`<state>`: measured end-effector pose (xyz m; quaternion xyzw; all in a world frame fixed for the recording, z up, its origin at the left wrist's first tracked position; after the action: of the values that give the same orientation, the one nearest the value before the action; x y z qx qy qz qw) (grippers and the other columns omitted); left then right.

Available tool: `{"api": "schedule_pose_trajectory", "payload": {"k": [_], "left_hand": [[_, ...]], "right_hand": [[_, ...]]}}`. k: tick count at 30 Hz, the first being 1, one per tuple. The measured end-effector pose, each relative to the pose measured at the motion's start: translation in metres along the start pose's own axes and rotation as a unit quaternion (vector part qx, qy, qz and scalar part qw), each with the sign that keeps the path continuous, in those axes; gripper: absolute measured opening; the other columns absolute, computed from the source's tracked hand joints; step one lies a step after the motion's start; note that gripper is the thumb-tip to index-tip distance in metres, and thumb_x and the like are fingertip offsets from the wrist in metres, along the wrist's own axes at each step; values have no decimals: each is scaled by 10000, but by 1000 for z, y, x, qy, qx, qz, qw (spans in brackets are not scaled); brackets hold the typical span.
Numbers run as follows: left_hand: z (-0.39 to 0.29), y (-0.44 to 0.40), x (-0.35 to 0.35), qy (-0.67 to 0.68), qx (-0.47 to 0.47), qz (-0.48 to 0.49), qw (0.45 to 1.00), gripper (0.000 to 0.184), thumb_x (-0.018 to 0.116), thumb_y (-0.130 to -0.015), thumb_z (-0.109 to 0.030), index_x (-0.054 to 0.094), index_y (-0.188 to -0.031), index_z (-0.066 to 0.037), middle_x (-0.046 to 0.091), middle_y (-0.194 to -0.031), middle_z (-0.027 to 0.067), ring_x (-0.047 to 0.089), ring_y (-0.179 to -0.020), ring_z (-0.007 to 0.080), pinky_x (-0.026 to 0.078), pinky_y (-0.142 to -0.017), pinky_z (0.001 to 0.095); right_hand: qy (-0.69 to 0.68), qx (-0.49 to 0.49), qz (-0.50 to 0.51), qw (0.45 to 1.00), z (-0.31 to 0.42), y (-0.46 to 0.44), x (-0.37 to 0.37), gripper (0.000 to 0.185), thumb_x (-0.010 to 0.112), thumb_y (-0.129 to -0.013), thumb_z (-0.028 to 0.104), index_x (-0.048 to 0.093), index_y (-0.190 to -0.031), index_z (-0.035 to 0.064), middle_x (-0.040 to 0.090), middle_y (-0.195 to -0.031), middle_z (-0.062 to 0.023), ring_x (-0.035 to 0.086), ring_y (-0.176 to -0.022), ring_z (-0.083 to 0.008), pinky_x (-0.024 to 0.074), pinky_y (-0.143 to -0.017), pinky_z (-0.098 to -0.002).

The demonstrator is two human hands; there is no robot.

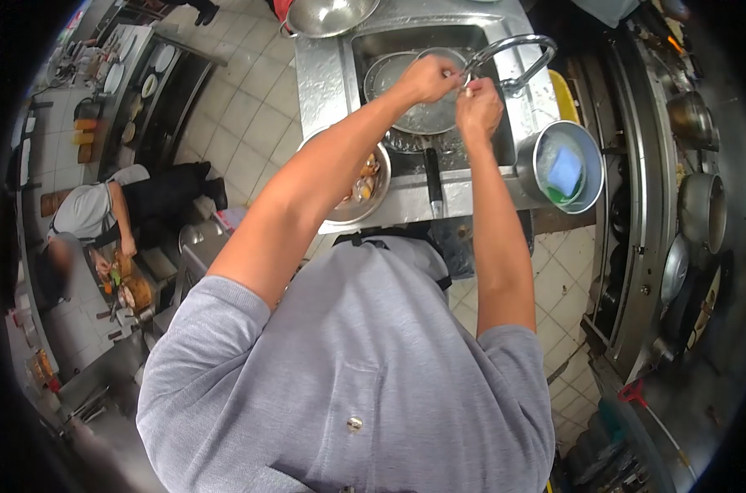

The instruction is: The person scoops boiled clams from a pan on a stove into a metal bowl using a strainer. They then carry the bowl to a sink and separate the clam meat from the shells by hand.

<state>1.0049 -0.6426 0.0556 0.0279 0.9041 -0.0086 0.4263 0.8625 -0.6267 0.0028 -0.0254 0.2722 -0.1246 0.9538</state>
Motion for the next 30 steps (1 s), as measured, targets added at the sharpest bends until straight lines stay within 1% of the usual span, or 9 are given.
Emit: {"api": "schedule_pose_trajectory", "payload": {"k": [7, 10, 13, 17, 19, 24, 27, 29, 30], "left_hand": [[-6, -1, -64, -93, -5, 56, 994, 391, 801, -799, -441, 771, -906, -67, 757, -817, 111, 731, -784, 260, 569, -778, 371], [33, 35, -97, -75, -16, 20, 997, 425, 803, -816, -443, 755, -1006, -66, 757, -922, 104, 722, -880, 235, 556, -821, 366], [84, 87, -128, -22, -73, -24, 997, 371, 787, -854, -382, 749, -1053, -71, 738, -987, 105, 687, -918, 210, 543, -826, 363], [138, 168, -149, 28, -159, -97, 982, 309, 763, -858, -294, 740, -1043, -48, 748, -935, 108, 710, -844, 203, 558, -784, 352], [171, 203, -143, 47, -157, -140, 976, 294, 748, -867, -279, 736, -1042, -43, 747, -932, 112, 704, -835, 197, 555, -770, 352], [146, 269, -132, 82, -232, -219, 944, 230, 704, -901, -214, 724, -1050, -39, 737, -959, 122, 684, -798, 209, 552, -742, 368], [122, 284, -110, 21, -23, -201, 979, 244, 699, -904, -148, 698, -1130, -57, 703, -1096, 119, 650, -987, 281, 512, -885, 408], [105, 283, -93, -11, 72, -166, 983, 270, 705, -902, -137, 688, -1160, -61, 690, -1151, 113, 627, -1094, 292, 483, -963, 427], [97, 282, -84, -57, 84, -103, 990, 298, 708, -893, -141, 679, -1181, -69, 671, -1197, 104, 586, -1165, 309, 440, -1012, 457]], "right_hand": [[-46, -57, -45, 996, -6, 23, -11, 160, 732, -830, 173, 706, -941, 60, 742, -905, -169, 710, -849, -374, 539, -775, -450], [165, -21, 107, 980, -25, 40, -2, 162, 732, -827, 180, 706, -940, 67, 746, -913, -166, 717, -853, -355, 541, -780, -447], [46, 35, 97, 994, 10, 72, -15, 162, 730, -826, 178, 710, -948, 73, 747, -909, -164, 720, -851, -352, 542, -794, -451], [-41, -45, 151, 987, 60, 110, -2, 168, 732, -832, 158, 719, -975, 71, 750, -891, -147, 731, -820, -312, 552, -770, -427], [-110, -27, 312, 943, 82, 128, 10, 192, 725, -847, 148, 722, -1004, 37, 754, -912, -152, 739, -842, -286, 566, -781, -397], [-79, -80, 315, 943, 98, 154, 9, 285, 718, -864, 140, 696, -1099, -21, 749, -1003, -193, 745, -881, -279, 577, -829, -379], [-57, -70, 253, 963, 63, 169, 10, 385, 709, -881, 137, 628, -1201, -61, 730, -1048, -223, 745, -883, -287, 605, -782, -389], [-133, 212, 397, 883, 42, 189, 10, 396, 669, -899, 107, 578, -1229, -93, 709, -1049, -221, 740, -854, -296, 634, -672, -391], [-131, 213, 392, 885, 41, 196, 8, 396, 669, -899, 107, 578, -1229, -93, 709, -1049, -221, 740, -854, -296, 634, -672, -391]]}}
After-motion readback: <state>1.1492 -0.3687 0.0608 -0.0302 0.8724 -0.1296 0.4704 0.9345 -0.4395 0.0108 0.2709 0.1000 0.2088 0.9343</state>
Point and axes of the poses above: each hand's wrist, its own y-axis away from the middle knuckle, its own x-axis out of the palm, z = x × y, the point moved 1 cm from there along -y, towards the middle knuckle
